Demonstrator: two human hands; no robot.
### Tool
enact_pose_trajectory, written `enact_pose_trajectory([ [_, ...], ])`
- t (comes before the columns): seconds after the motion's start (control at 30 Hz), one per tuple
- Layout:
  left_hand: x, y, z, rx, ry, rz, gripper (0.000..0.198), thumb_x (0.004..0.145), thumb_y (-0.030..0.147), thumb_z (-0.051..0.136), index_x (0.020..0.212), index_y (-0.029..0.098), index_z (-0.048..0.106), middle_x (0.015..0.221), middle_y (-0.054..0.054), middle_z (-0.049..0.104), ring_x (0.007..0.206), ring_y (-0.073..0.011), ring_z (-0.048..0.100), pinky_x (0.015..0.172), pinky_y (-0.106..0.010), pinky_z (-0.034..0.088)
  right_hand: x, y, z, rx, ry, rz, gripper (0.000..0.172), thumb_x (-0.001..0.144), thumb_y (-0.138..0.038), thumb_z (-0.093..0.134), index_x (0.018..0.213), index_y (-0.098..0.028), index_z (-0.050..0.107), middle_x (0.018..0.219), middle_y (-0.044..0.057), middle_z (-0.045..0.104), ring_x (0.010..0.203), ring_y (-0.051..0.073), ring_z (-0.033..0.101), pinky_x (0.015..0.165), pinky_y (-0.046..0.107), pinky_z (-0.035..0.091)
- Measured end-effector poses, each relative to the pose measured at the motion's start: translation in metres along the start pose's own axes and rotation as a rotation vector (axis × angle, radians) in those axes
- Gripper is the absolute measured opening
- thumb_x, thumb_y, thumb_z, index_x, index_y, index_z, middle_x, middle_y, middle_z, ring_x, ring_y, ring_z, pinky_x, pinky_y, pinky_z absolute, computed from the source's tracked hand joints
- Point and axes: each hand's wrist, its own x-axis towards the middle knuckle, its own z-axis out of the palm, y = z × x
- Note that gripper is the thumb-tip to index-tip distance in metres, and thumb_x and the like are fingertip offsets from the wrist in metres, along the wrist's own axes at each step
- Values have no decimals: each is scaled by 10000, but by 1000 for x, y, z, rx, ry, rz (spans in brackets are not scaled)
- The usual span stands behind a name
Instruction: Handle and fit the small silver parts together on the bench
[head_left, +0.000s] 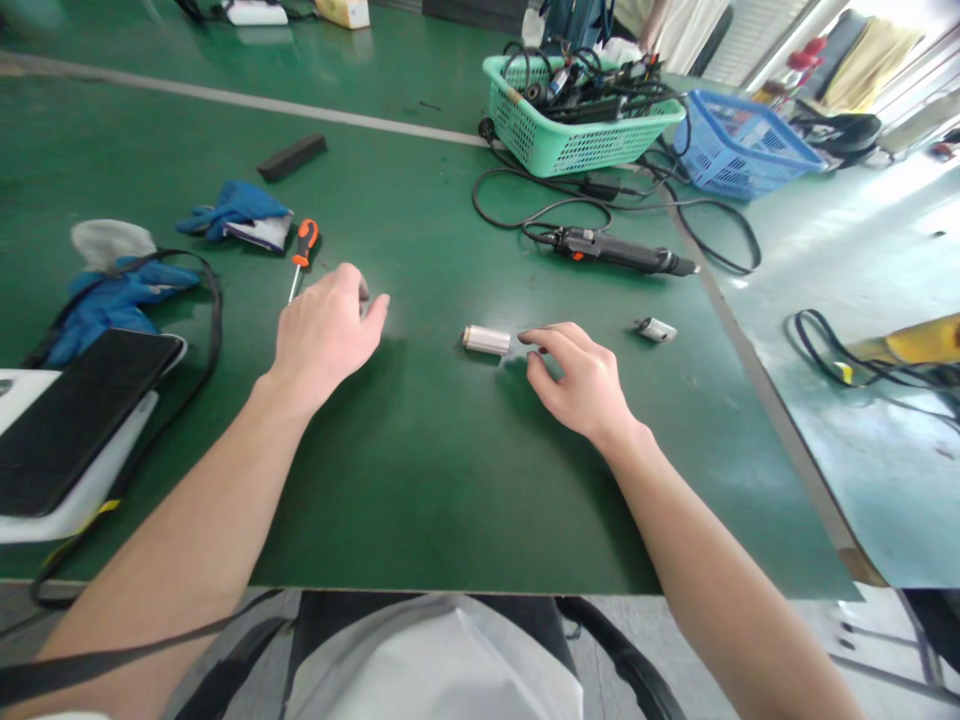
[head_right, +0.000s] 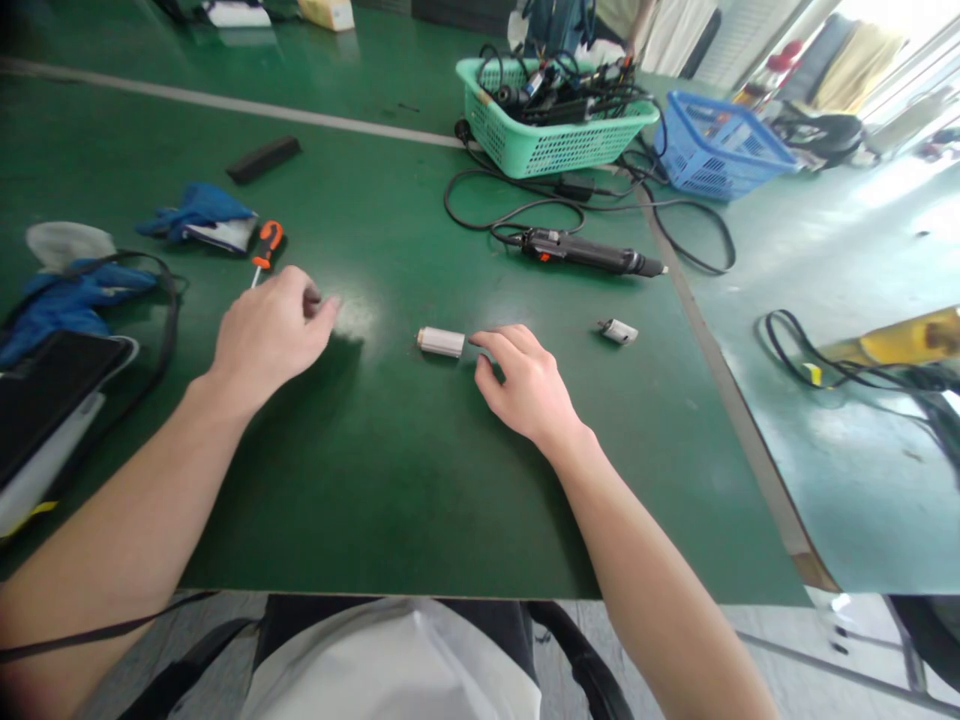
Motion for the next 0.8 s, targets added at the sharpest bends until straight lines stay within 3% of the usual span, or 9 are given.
enact_pose_trajectory([
  [0.1,-1,-1,-1,-4,-15,-14,435,1007,495,342,1031,194,653,926,-147,714,889,-311,669,817,-421,504,6,-7,3,-46,-40,-7,278,960,-193,514,1197,-211,657,1103,113,701,1061,277,629,959,466,547],
  [0.23,-2,1,-2,-46,32,5,403,972,471,434,1179,178,618,1063,-161,713,922,-313,667,815,-417,498,21,-20,12,-116,-91,-9,324,973,-227,520,1275,-170,623,1243,168,646,1143,316,566,997,500,518],
  [0.3,-3,4,-3,-30,-8,30,419,982,518,403,1049,188,653,946,-146,716,862,-308,664,772,-408,493,29,-23,19,-151,-143,-5,343,976,-263,539,1297,-161,608,1271,185,630,1147,338,549,970,518,518],
  [0.37,-5,8,-5,-31,-42,27,462,1004,515,338,908,196,657,816,-134,694,796,-308,656,739,-410,479,35,-24,26,-176,-190,13,330,976,-297,559,1269,-156,617,1212,188,646,1106,346,550,932,522,521],
  [0.47,-7,13,-8,-93,-18,37,335,991,412,393,1022,192,644,885,-123,707,802,-298,660,738,-402,465,37,-24,30,-189,-245,20,265,987,-303,556,1200,-166,632,1073,161,662,1019,325,561,905,496,520],
  [0.53,-8,15,-7,-112,0,92,277,967,385,464,1105,197,612,978,-112,716,837,-279,662,733,-381,461,34,-27,26,-183,-289,0,241,991,-292,558,1190,-175,626,1046,146,658,997,312,565,901,478,520],
  [0.7,-14,23,3,-9,-56,261,342,1027,388,359,846,210,588,834,-98,679,768,-250,634,655,-366,430,19,-35,15,-106,-315,5,250,991,-269,566,1225,-187,601,1092,141,660,1014,308,577,905,468,527],
  [0.8,-21,31,10,-65,-57,379,208,1008,282,390,994,204,583,932,-94,684,827,-239,640,698,-365,458,11,-37,13,-31,-293,0,247,994,-250,564,1232,-191,600,1124,130,661,1035,294,584,928,451,527],
])
